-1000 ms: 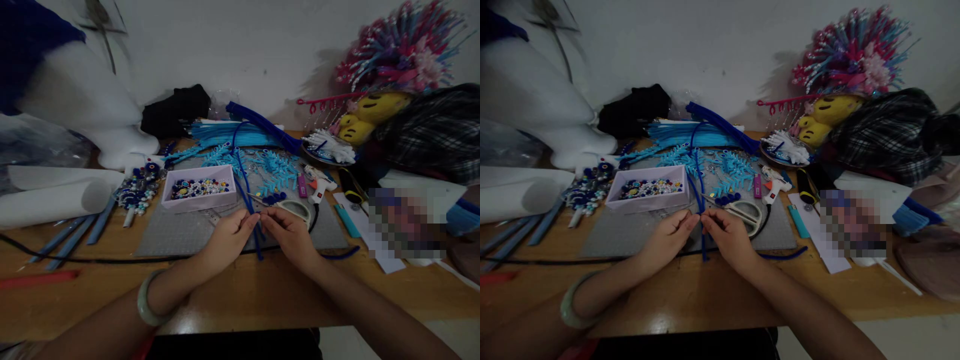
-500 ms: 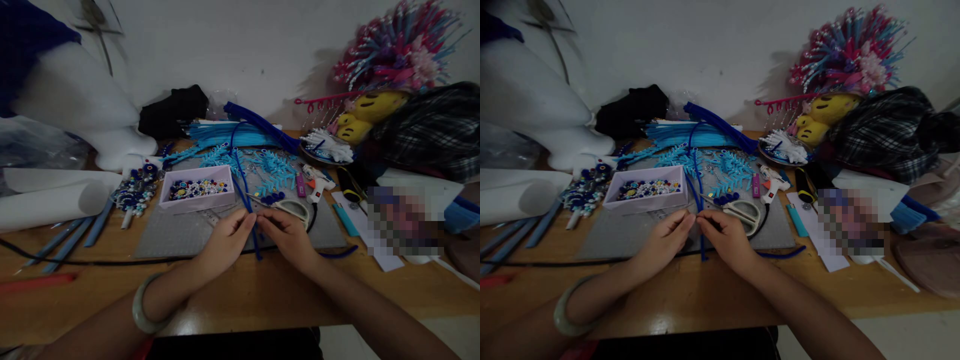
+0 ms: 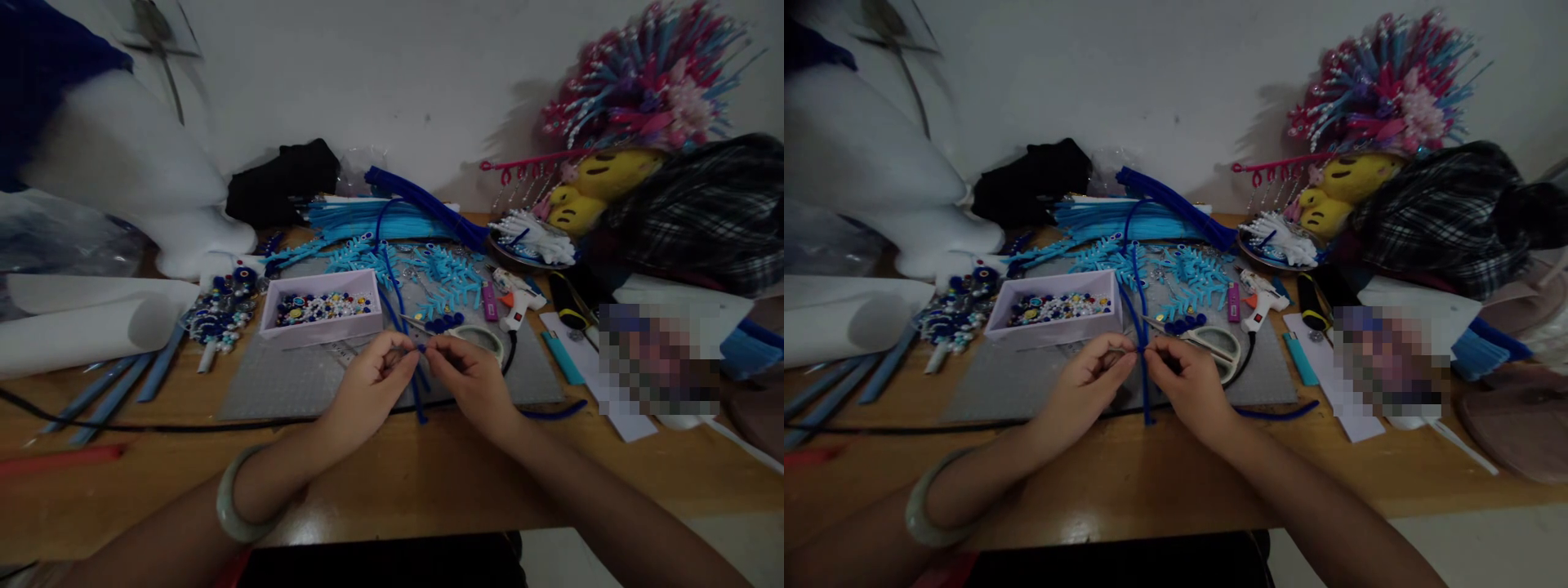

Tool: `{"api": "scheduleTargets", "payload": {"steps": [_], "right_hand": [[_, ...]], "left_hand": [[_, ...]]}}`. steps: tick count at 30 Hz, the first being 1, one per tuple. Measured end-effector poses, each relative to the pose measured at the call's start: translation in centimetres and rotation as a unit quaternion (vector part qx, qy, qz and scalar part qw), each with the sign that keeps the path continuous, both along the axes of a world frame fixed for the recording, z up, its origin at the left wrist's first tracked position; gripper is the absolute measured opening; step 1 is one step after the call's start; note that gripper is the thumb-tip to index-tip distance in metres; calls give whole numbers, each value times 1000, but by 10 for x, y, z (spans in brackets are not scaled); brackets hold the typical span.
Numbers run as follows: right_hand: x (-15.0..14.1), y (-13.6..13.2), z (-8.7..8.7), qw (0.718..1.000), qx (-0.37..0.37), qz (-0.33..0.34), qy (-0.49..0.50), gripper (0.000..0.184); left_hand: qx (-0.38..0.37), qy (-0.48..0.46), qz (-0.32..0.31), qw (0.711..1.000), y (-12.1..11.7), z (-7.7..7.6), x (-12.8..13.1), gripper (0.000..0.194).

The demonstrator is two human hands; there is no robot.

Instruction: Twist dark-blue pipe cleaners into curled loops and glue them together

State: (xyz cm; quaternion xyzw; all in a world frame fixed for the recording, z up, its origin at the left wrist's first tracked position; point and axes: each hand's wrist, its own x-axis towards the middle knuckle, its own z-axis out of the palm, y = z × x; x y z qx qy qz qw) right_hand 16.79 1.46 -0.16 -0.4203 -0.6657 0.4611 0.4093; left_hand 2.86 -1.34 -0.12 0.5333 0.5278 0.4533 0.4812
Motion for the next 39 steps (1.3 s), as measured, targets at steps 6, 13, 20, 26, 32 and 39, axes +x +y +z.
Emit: {"api": "scheduleTargets", "payload": {"steps": [6, 13, 20, 26, 32, 39], "right_hand": [[-4, -3, -2, 1000, -12, -6, 9, 10], [-5, -3, -1, 999, -28, 15, 8, 12], [-4, 1, 4, 992, -116, 38, 36, 12], [-2, 3, 5, 996, -90, 18, 11, 9], [-1, -1, 7, 998, -31, -8, -57, 9], [3, -10, 12, 980, 121, 9, -158, 12]], "left_hand": [[-1, -33, 24, 999, -2, 2, 4, 10], [8, -19, 57, 998, -1, 2, 1, 11], [-1, -1, 46, 999, 2, 0, -2, 16], [2, 28, 44, 999, 1, 3, 0, 14], [17, 95, 34, 995, -3, 4, 0, 14], [62, 171, 11, 983, 1, 7, -7, 12]]}}
